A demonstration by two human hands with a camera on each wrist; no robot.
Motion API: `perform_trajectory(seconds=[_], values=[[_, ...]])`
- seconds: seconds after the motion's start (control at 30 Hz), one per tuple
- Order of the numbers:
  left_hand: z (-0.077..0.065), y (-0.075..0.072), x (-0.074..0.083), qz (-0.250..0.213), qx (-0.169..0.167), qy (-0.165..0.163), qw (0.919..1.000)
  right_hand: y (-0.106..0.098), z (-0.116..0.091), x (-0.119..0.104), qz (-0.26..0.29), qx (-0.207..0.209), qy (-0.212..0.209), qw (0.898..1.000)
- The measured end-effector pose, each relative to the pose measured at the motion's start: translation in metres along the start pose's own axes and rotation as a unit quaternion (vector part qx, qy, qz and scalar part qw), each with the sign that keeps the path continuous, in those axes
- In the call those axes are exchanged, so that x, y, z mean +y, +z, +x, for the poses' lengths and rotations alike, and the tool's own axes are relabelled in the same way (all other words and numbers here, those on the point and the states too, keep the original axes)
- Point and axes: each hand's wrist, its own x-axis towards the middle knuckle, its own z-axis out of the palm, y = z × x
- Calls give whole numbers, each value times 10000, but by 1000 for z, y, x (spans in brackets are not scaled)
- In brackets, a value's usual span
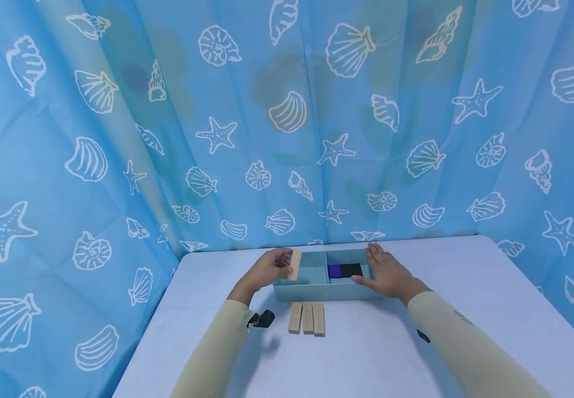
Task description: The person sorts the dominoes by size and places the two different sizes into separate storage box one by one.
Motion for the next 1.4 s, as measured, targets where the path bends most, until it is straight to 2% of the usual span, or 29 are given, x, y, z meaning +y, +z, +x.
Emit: perform_trajectory(seconds=[0.23, 0.43, 0.53, 0.6, 0.8, 1.13, 1.4], values=[[11, 11, -6, -10, -240, -208, 9995, 4, -3, -1, -33, -51, -82, 9999], [20, 19, 0, 201, -453, -205, 9986, 6, -3, 1, -101, -22, -58, 9999], [25, 22, 2, 278, -561, -339, 9975, 7, -3, 2, -80, -19, -56, 10000], [29, 24, 2, 413, -653, -477, 9959, 7, -3, 2, -81, -44, -30, 10000], [35, 34, 4, 1319, -892, -631, 9852, 6, -3, 1, -51, 14, -36, 10000], [44, 46, 5, 2002, -866, -636, 9738, 5, 0, 0, -102, -5, -14, 9999], [51, 54, 3, 2080, -730, -901, 9712, 3, -1, 0, -79, 20, 24, 10000]])
